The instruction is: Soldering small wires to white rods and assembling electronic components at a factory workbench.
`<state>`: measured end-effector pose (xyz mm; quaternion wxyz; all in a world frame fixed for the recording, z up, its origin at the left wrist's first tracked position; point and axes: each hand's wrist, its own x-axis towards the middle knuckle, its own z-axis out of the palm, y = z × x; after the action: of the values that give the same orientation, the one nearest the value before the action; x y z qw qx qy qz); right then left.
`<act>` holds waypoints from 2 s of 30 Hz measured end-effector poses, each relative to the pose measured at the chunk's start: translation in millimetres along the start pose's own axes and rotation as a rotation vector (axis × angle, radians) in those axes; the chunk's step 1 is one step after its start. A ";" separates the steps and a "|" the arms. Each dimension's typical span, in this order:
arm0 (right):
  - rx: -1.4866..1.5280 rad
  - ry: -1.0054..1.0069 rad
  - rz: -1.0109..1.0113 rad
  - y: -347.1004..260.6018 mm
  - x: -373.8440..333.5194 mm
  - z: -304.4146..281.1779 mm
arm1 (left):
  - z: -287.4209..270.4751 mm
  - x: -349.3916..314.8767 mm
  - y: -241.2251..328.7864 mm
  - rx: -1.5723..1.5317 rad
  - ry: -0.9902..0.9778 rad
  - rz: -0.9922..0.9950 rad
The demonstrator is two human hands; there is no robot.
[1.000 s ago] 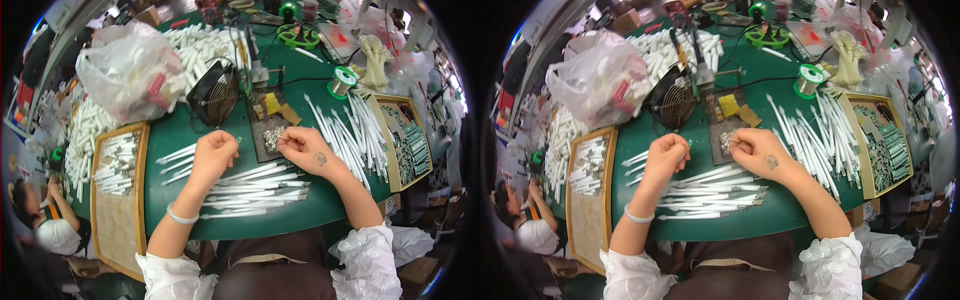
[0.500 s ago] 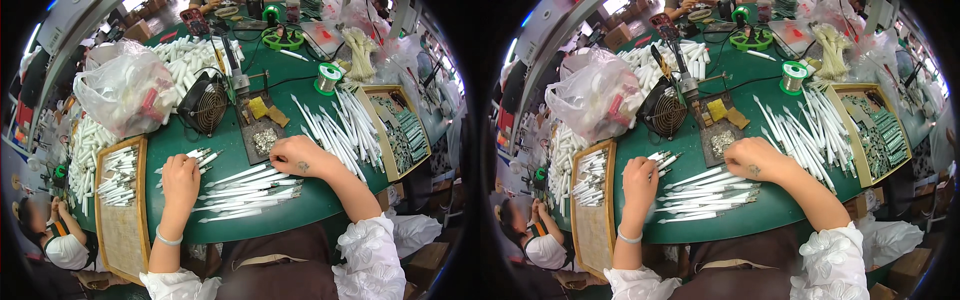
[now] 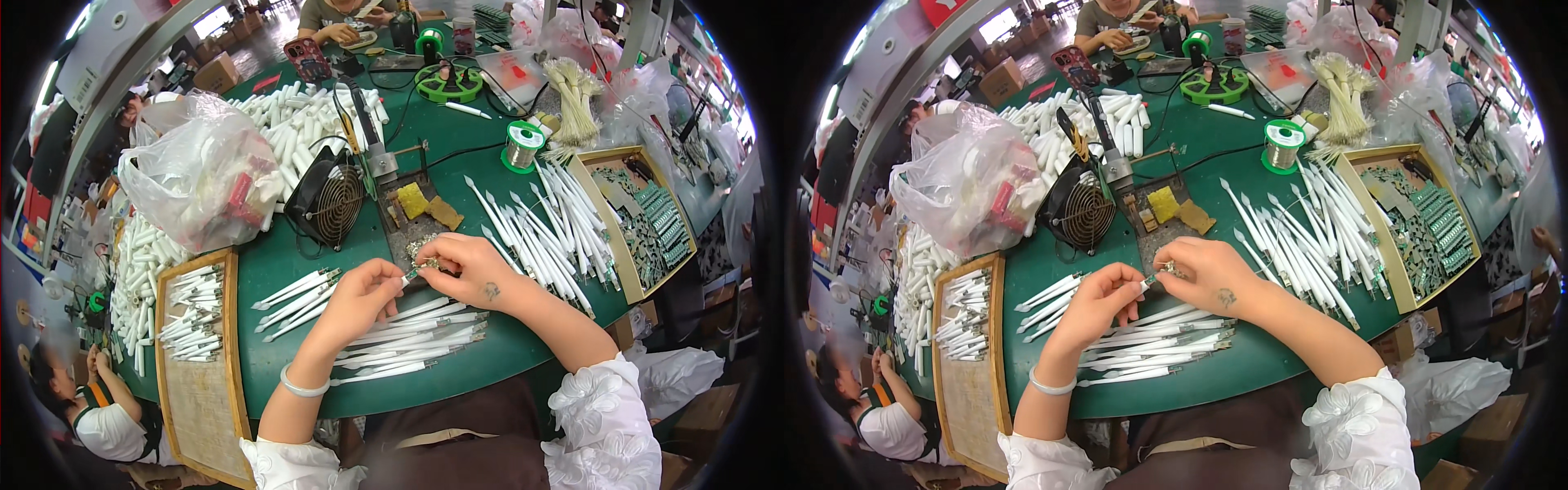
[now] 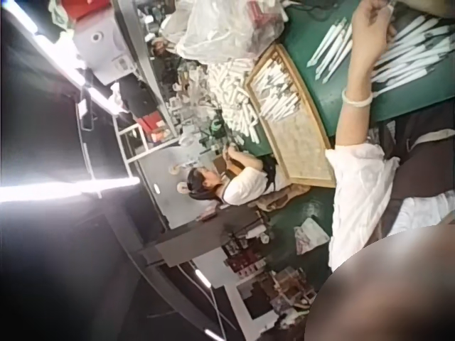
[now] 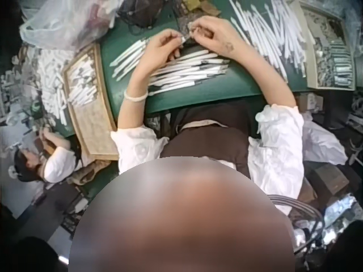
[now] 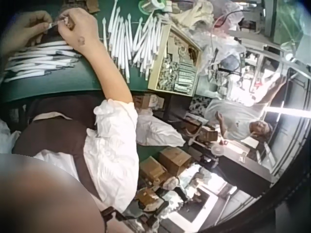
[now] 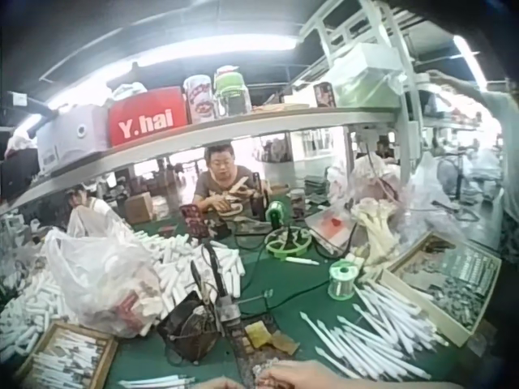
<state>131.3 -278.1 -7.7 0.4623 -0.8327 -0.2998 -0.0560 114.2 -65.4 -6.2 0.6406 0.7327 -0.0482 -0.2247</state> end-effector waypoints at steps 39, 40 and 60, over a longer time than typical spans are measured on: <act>-0.172 0.049 -0.286 8.8 1.8 12.9 | 8.2 2.2 -9.6 -0.264 0.013 -0.062; -0.179 0.066 -0.295 8.8 1.6 13.4 | 8.4 1.9 -9.5 -0.273 0.010 -0.068; -0.267 -0.004 -0.305 8.5 1.2 17.5 | 12.3 2.2 -13.8 -0.171 0.037 0.019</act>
<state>133.7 -266.9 -23.4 0.3335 -0.8315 -0.4134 -0.1627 108.4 -75.1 -21.0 0.7037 0.6788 -0.0237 -0.2084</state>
